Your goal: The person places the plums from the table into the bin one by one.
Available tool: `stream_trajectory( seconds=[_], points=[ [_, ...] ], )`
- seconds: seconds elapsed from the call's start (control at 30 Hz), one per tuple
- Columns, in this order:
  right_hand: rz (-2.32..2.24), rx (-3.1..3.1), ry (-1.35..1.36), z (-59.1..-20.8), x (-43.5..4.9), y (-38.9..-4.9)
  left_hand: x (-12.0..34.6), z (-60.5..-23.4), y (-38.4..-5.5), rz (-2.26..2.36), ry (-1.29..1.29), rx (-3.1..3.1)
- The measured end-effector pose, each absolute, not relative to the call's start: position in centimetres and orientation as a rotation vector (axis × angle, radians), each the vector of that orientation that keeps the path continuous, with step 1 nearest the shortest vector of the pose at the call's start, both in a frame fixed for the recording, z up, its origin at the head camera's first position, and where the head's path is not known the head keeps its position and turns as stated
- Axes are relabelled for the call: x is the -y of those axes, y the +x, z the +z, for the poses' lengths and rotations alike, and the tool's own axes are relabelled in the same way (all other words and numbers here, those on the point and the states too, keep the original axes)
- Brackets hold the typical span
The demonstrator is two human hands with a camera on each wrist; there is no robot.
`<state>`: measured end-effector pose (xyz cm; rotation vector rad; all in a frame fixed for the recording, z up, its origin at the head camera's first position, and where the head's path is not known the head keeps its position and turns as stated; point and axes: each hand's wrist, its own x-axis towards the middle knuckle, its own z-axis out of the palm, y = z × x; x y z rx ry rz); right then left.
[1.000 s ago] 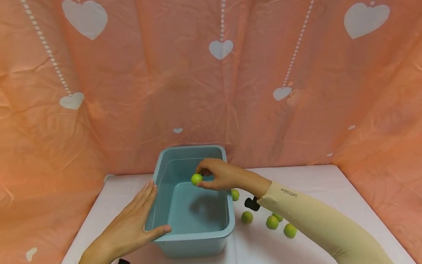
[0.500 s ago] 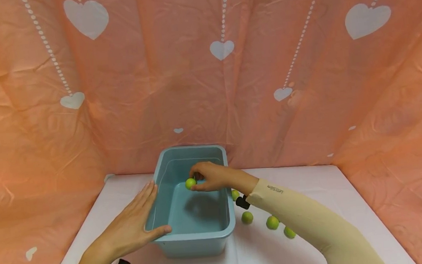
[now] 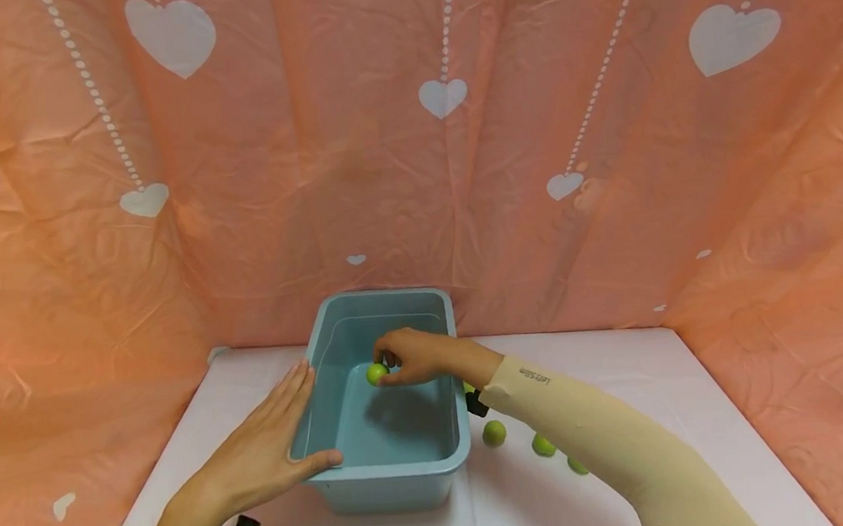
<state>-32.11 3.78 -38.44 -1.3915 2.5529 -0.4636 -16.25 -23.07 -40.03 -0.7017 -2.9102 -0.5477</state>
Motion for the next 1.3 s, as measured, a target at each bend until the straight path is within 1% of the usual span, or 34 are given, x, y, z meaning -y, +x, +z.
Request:
stream_trajectory(
  seconds=[0.53,1.3],
  points=[
    [-0.332,-2.510,-1.365,-39.0,-2.4,-31.7,23.1,-40.3,-16.3,-0.540,-0.710,2.902],
    [-0.381,-2.464,-1.331,-40.0,-2.2,-31.8,23.2,-40.3,-16.3,-0.556,-0.705,2.909]
  ],
)
